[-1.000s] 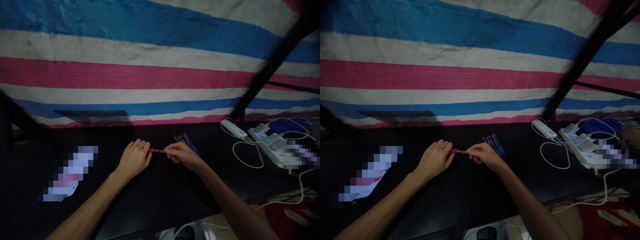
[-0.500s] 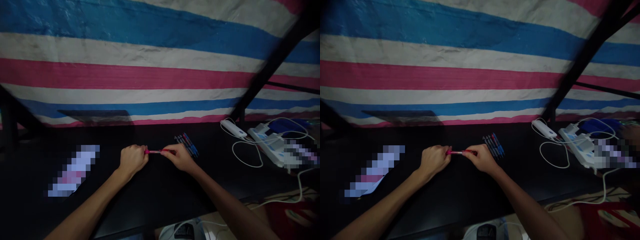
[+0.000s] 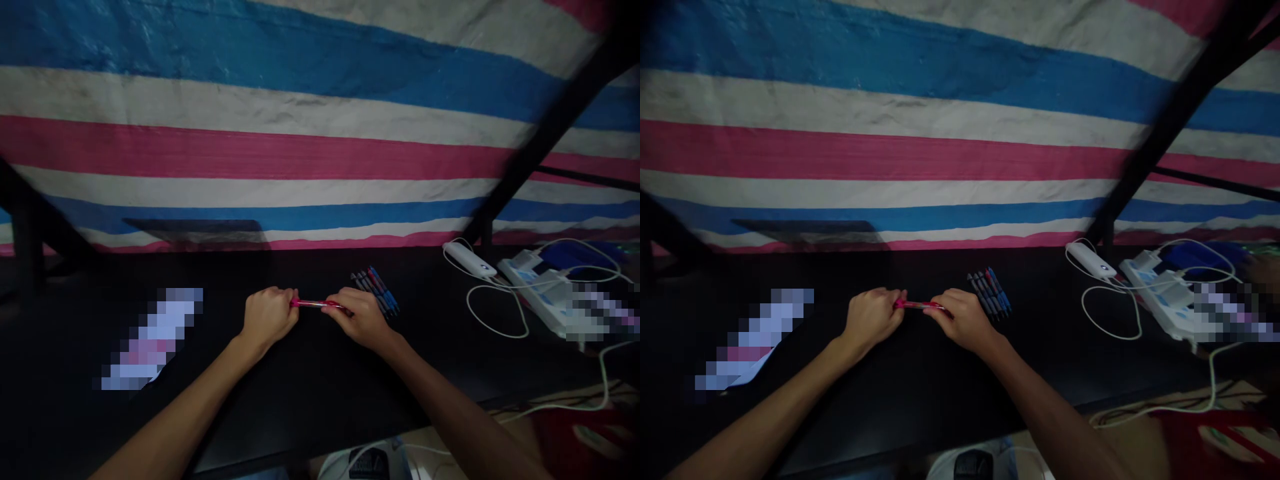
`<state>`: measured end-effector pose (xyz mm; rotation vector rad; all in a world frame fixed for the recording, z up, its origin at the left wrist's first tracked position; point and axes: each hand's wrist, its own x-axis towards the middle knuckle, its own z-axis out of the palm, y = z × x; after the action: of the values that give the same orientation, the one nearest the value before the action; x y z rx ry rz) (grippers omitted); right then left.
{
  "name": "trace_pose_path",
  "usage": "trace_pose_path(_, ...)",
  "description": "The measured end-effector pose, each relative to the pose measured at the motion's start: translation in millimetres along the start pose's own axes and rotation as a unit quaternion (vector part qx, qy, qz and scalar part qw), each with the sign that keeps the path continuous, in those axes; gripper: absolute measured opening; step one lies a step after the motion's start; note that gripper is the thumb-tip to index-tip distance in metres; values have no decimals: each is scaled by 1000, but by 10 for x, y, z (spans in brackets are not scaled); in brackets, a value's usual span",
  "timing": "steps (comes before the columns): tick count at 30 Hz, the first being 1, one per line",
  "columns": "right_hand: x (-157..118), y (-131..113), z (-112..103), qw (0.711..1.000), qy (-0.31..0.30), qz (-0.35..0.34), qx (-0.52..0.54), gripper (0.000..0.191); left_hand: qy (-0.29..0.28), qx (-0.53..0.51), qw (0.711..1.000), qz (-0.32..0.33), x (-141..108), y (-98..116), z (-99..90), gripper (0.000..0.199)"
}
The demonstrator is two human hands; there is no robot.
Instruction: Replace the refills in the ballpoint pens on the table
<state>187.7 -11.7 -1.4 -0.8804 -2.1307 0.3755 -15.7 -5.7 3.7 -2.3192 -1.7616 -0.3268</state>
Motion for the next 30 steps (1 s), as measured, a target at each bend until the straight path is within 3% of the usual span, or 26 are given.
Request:
trace_pose_path(3,0,-7,9,1000,1,18,3,27,1,-3,1000,3,12,-13,3,46)
trace_pose_path(9,-7,24,35,999,-8,-19,-25,27,-27,-2,1000,13,29,-41,32,37)
trace_pose_path(13,-6,22,20,1000,-4,-9,-11,26,-9,-16,1000,22,34,-40,33,36)
trace_pose_path(18,4,31,34,999,-11,-24,-20,25,-4,-53,995,84,33,-18,39,35)
trace_pose_path(21,5,4,48,1000,-8,-29,-10,25,-10,-59,995,77,20,-2,59,39)
trace_pose_path(24,8,-68,41,999,6,28,17,25,17,-39,997,64,9,12,70,40)
trace_pose_path(27,23,-129,28,985,-6,146,94,28,61,-15,995,78,9,22,78,38)
trace_pose_path(30,42,-129,20,920,-73,285,257,33,114,8,988,101,16,32,99,34)
